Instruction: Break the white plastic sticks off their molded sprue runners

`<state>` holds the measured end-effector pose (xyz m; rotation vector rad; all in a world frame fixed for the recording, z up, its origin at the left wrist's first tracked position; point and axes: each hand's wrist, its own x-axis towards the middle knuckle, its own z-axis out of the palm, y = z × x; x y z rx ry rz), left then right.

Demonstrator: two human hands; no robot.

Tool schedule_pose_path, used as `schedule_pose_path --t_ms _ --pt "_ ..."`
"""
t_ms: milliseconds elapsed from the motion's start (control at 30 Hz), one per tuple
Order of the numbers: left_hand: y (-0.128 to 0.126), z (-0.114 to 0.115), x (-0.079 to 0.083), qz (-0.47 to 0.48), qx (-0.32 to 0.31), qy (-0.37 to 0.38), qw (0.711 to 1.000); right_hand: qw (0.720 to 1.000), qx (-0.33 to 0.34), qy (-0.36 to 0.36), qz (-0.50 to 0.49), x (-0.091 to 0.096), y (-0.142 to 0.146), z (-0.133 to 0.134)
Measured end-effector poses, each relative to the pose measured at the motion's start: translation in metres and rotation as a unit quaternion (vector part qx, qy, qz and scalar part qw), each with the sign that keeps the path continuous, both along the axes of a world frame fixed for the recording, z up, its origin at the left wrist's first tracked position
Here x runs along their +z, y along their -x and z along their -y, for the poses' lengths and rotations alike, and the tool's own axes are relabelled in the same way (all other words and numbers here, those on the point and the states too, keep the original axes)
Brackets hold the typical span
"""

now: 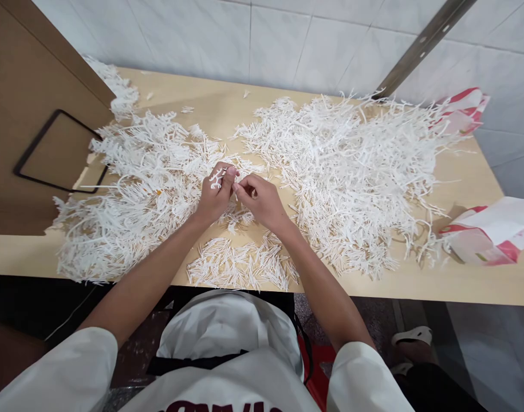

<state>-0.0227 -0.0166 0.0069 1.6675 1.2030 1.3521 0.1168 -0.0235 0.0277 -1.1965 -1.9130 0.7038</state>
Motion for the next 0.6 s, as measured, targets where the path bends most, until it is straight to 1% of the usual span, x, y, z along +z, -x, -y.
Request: schedule_pose_path --t_ms 67,133,167,200,267,300,333,367,400,467,500,567,600 --pt "0.0 -0.002 0.0 -0.013 0.005 0.004 1.0 1.0 -0.009 -0.005 0.0 0.001 0.0 0.001" --pt "-0.001 -0.006 -0.001 0.002 0.011 0.015 1.0 0.998 -0.017 -0.059 0.021 0.001 0.001 0.006" --pt "0.0 -0.008 -0.002 0.029 0.02 0.028 0.999 0.995 0.0 -0.096 0.035 0.002 0.003 0.01" --pt "0.0 -0.011 -0.002 0.06 0.025 0.044 0.997 0.989 0.027 -0.138 0.047 0.003 0.005 0.014" --pt "0.002 -0.016 -0.003 0.157 0.057 0.08 0.983 0.969 0.136 -0.197 0.059 0.005 0.01 0.024" --pt "0.004 -0.017 -0.002 0.179 0.058 0.086 0.978 0.958 0.168 -0.221 0.065 0.006 0.013 0.028" --pt "0.004 -0.017 -0.002 0.194 0.049 0.093 0.975 0.953 0.19 -0.226 0.071 0.007 0.015 0.031" --pt "0.005 -0.016 -0.001 0.199 0.03 0.102 0.974 0.952 0.189 -0.231 0.069 0.008 0.016 0.033" --pt "0.004 -0.014 0.0 0.198 0.004 0.108 0.974 0.955 0.172 -0.235 0.063 0.008 0.016 0.033" --pt "0.002 -0.011 0.001 0.207 -0.004 0.101 0.973 0.969 0.099 -0.223 0.046 0.007 0.014 0.029" --pt "0.0 -0.009 0.001 0.21 -0.007 0.1 0.972 0.977 0.049 -0.206 0.038 0.006 0.012 0.026" --pt "-0.003 -0.009 0.0 0.217 -0.01 0.102 0.971 0.987 -0.047 -0.149 0.03 0.003 0.007 0.019" --pt "-0.005 -0.009 -0.001 0.219 -0.013 0.104 0.97 0.99 -0.076 -0.118 0.032 0.002 0.005 0.016"
